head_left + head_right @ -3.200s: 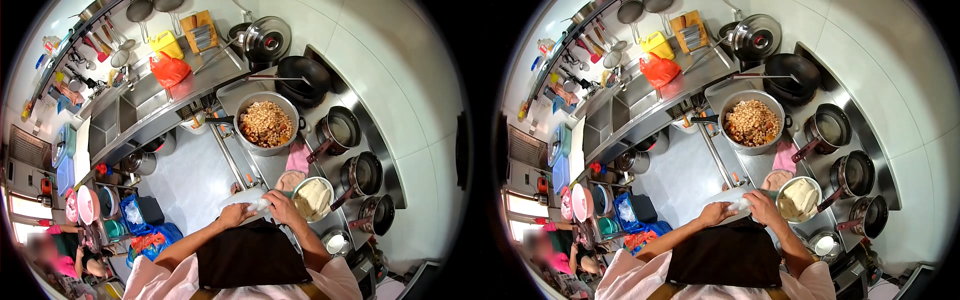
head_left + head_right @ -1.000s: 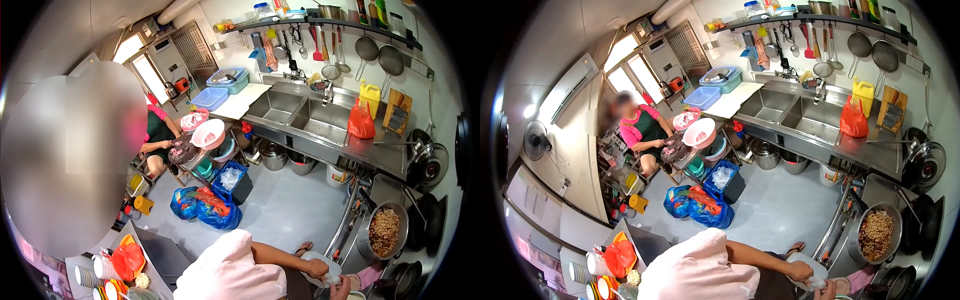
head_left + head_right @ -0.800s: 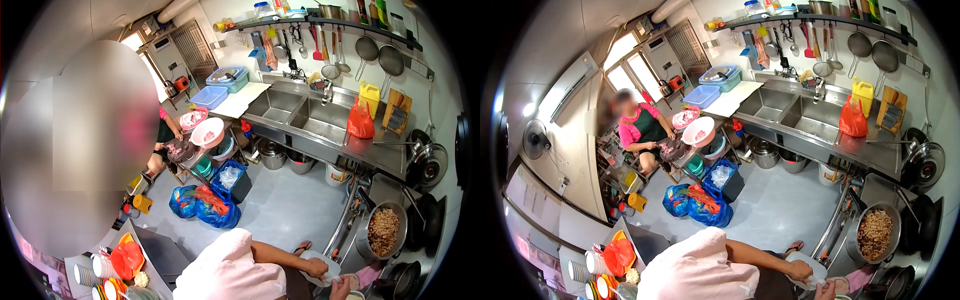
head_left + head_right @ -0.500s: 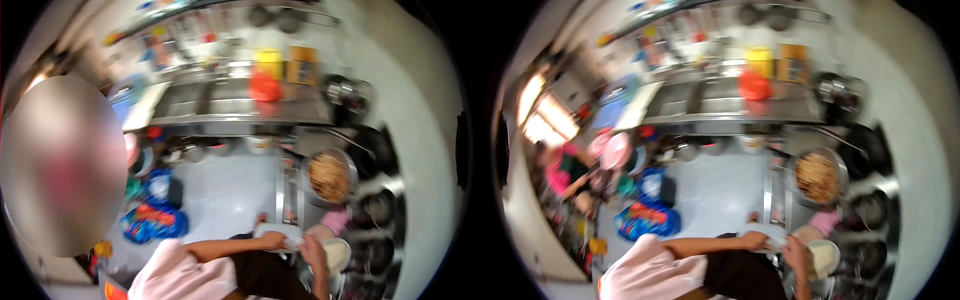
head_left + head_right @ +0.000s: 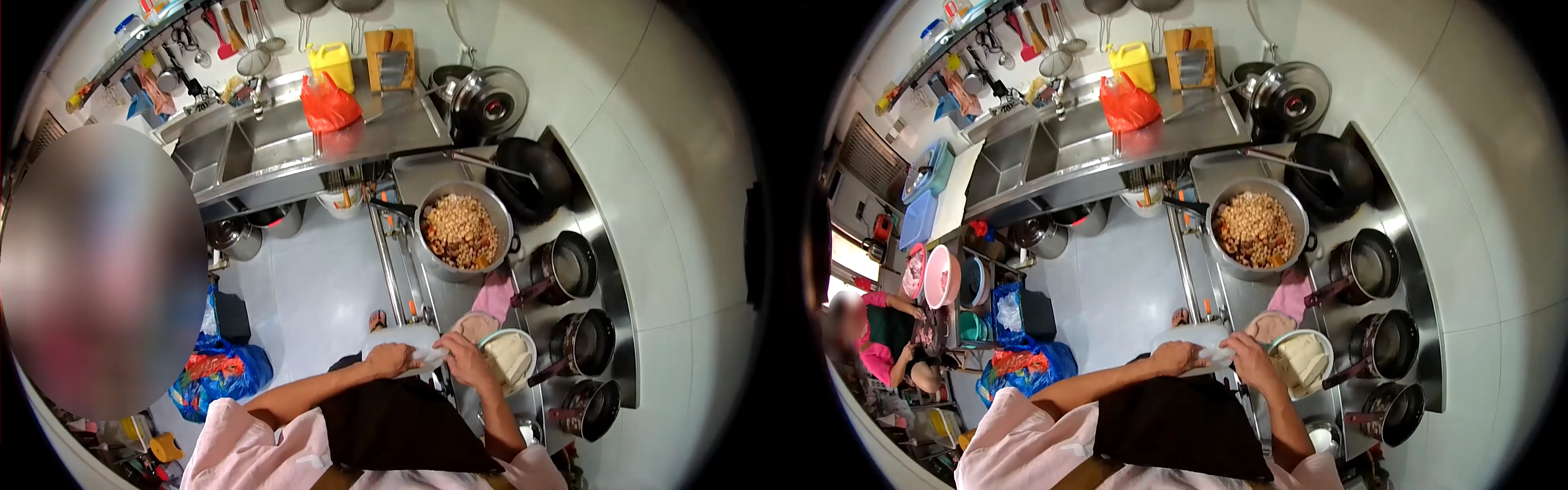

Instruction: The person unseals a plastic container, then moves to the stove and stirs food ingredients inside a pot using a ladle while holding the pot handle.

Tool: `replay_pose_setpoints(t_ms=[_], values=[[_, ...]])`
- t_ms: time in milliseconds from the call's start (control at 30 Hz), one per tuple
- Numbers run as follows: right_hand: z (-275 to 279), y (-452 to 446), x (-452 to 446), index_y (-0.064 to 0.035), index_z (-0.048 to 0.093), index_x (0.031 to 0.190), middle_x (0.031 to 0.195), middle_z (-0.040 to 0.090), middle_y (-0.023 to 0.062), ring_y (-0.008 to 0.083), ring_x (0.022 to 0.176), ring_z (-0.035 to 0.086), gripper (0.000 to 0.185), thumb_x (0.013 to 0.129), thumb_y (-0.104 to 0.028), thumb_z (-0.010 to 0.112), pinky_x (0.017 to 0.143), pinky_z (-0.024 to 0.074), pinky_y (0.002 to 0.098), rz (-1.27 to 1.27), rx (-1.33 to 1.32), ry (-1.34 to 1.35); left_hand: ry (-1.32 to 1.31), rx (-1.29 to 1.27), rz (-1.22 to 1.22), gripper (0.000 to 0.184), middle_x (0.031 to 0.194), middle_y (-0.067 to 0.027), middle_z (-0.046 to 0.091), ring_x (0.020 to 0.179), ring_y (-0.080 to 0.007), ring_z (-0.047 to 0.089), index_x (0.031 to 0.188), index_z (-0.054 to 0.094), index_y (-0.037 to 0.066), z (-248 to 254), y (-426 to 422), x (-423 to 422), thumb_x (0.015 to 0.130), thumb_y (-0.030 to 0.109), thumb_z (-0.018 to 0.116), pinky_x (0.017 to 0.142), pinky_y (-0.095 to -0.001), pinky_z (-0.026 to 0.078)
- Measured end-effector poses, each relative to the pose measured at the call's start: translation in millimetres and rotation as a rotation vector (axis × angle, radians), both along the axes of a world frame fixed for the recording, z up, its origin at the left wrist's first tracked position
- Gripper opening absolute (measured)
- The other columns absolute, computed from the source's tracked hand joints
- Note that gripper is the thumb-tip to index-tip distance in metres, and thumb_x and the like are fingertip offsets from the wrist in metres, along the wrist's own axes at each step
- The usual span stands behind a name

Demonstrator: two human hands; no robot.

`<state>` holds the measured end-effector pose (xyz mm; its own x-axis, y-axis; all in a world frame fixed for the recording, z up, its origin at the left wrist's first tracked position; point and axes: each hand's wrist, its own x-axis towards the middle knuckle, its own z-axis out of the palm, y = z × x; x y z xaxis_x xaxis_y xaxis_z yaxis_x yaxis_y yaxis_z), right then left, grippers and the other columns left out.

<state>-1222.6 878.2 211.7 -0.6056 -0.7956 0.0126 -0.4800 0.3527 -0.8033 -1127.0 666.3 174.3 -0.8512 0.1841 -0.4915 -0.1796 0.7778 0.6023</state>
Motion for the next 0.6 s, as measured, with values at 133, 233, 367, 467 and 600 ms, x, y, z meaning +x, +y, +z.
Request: replay_pose_setpoints(t_ms=[133,233,367,467,600], values=[[-3,1,-2,-0.0053,0.062,0.106,0.106,0.059,0.0148,0.0376,0.103,0.059,0.035,0.075,0.009,0.055,0.090,0.0485,0.0413,0.007,-0.003,-0.011,0.073,-0.019,-0.020,0.068,0.083,-0.0195,0.070,0.081,-0.0387,0.069,0.116,0.068,0.008,-10,0,1,0.091,0.068,0.048,0.071,-0.0472,0.055],[-1,0,-2,-0.0044,0.061,0.107,0.107,0.058,0.0151,0.0390,0.103,0.059,0.035,0.076,0.011,0.055,0.089,0.0484,0.0432,-0.003,0.001,-0.019,0.067,0.001,-0.017,0.068,0.085,-0.0189,0.070,0.084,-0.0387,0.068,0.118,0.067,0.008,-13,0,1,0.091,0.068,0.048,0.074,-0.0476,0.054],[-8,1,-2,-0.0047,0.061,0.107,0.106,0.058,0.0152,0.0390,0.102,0.059,0.035,0.076,0.010,0.054,0.089,0.0485,0.0434,-0.001,-0.002,0.005,-0.031,0.006,0.001,0.065,0.095,-0.0214,0.070,0.095,-0.0405,0.067,0.117,0.067,0.009,-4,1,-2,0.091,0.066,0.051,0.082,-0.0496,0.051],[-9,1,-1,-0.0046,0.060,0.107,0.106,0.058,0.0156,0.0388,0.102,0.059,0.034,0.077,0.009,0.055,0.089,0.0485,0.0434,-0.001,-0.003,0.018,-0.032,0.011,0.012,0.066,0.096,-0.0209,0.070,0.096,-0.0398,0.067,0.118,0.067,0.009,-2,1,-2,0.090,0.066,0.051,0.083,-0.0492,0.051],[-2,-1,3,-0.0039,0.059,0.109,0.107,0.060,0.0163,0.0378,0.097,0.061,0.031,0.078,0.004,0.058,0.086,0.0494,0.0434,-0.079,0.050,-0.049,0.037,0.008,-0.009,0.070,0.089,-0.0186,0.071,0.090,-0.0387,0.068,0.119,0.067,0.007,-14,0,1,0.090,0.069,0.049,0.079,-0.0477,0.053]])
